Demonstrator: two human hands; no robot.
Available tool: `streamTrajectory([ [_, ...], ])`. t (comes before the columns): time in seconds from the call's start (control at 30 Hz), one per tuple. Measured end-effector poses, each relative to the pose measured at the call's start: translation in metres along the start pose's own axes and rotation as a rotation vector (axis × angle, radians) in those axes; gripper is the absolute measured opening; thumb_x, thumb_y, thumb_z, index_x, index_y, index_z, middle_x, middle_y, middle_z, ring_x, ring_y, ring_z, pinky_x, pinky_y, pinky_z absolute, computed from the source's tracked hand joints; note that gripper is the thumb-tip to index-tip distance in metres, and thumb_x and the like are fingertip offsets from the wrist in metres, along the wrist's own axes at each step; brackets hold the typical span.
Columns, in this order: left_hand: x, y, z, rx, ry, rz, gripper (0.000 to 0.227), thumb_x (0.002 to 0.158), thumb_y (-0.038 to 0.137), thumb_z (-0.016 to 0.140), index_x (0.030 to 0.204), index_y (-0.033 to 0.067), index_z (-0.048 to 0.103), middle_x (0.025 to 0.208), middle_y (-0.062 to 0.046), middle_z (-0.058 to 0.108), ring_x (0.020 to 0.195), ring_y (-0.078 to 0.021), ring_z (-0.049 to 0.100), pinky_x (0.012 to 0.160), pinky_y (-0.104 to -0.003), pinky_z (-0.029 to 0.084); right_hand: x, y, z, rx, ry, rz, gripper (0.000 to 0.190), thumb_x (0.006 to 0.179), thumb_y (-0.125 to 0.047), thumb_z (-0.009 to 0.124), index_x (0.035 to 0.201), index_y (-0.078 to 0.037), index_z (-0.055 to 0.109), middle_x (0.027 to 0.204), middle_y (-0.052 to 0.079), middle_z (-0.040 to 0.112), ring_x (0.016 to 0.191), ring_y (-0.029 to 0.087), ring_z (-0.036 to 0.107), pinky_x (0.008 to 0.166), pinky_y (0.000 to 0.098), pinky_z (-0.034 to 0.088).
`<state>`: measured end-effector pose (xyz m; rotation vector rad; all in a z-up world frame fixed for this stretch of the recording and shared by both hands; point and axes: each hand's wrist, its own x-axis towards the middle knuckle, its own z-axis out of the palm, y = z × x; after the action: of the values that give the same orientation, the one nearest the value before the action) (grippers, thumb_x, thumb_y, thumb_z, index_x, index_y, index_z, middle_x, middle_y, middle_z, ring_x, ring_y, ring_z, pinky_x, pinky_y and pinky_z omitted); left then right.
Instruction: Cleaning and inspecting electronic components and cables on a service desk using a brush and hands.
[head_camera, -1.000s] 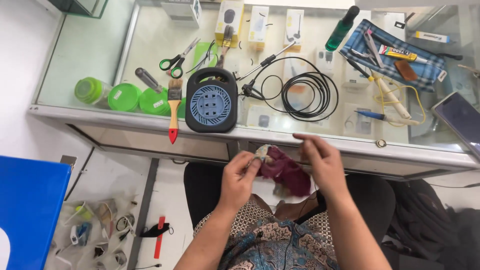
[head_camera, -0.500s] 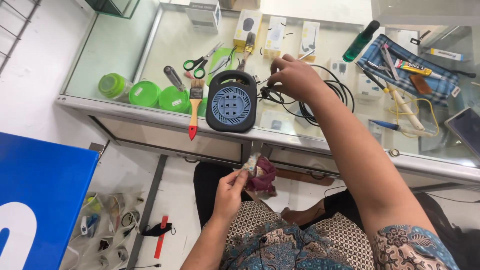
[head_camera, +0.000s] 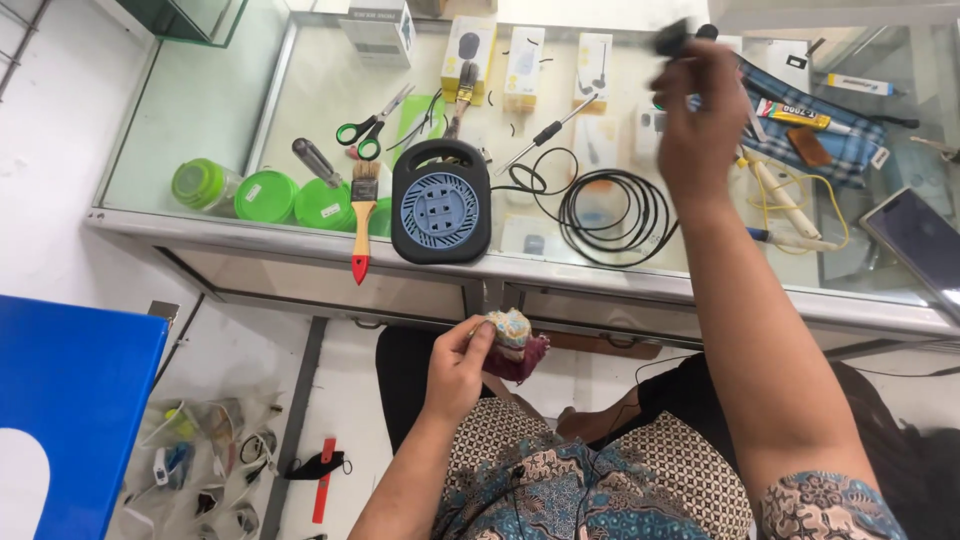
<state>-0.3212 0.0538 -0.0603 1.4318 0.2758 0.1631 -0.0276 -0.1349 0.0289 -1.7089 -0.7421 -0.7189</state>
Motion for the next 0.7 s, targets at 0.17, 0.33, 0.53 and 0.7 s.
streamTrajectory([
  [0.17, 0.025, -0.009, -0.027, -0.060, 0.127, -0.001, 0.036, 0.098, 0.027, 0.050, 0.119, 0.0018, 0.065, 0.108, -0.010, 0.070, 0.097, -0.0173, 0.064, 0.088, -0.027, 0.050, -0.039, -0.004, -0.048, 0.417, 0.221, 0.113, 0.020, 0.120, 0.003, 0.043, 0.135, -0.005, 0.052, 0.122, 0.015, 0.057, 0.099, 0.022, 0.055, 0.085, 0.0352, 0.054],
  [0.33, 0.064, 0.086, 0.005, 0.039, 0.095, 0.131, 0.017, 0.094, 0.004, 0.048, 0.099, 0.0096, 0.063, 0.094, -0.003, 0.065, 0.087, -0.0121, 0.058, 0.080, -0.023, 0.049, -0.084, -0.032, -0.083, 0.384, 0.223, 0.059, 0.013, 0.121, -0.003, 0.048, 0.134, -0.007, 0.050, 0.122, 0.016, 0.058, 0.111, 0.032, 0.062, 0.106, 0.0419, 0.057],
  [0.53, 0.138, 0.142, 0.088, -0.080, 0.226, 0.371, 0.013, 0.103, 0.018, 0.056, 0.112, 0.0124, 0.063, 0.105, -0.003, 0.066, 0.098, -0.0148, 0.062, 0.089, -0.027, 0.051, -0.143, -0.053, -0.087, 0.141, 0.290, 0.231, 0.013, 0.119, -0.005, 0.050, 0.129, 0.002, 0.051, 0.102, 0.026, 0.061, 0.087, 0.033, 0.064, 0.079, 0.0384, 0.057],
  [0.7, 0.196, 0.108, 0.145, 0.051, 0.247, 0.385, 0.016, 0.104, 0.020, 0.047, 0.115, 0.0157, 0.057, 0.105, -0.007, 0.067, 0.094, -0.0218, 0.066, 0.079, -0.034, 0.059, -0.182, -0.047, -0.073, 0.326, 0.336, 0.362, 0.015, 0.114, -0.004, 0.050, 0.127, 0.001, 0.052, 0.106, 0.018, 0.060, 0.094, 0.026, 0.061, 0.082, 0.0368, 0.057],
])
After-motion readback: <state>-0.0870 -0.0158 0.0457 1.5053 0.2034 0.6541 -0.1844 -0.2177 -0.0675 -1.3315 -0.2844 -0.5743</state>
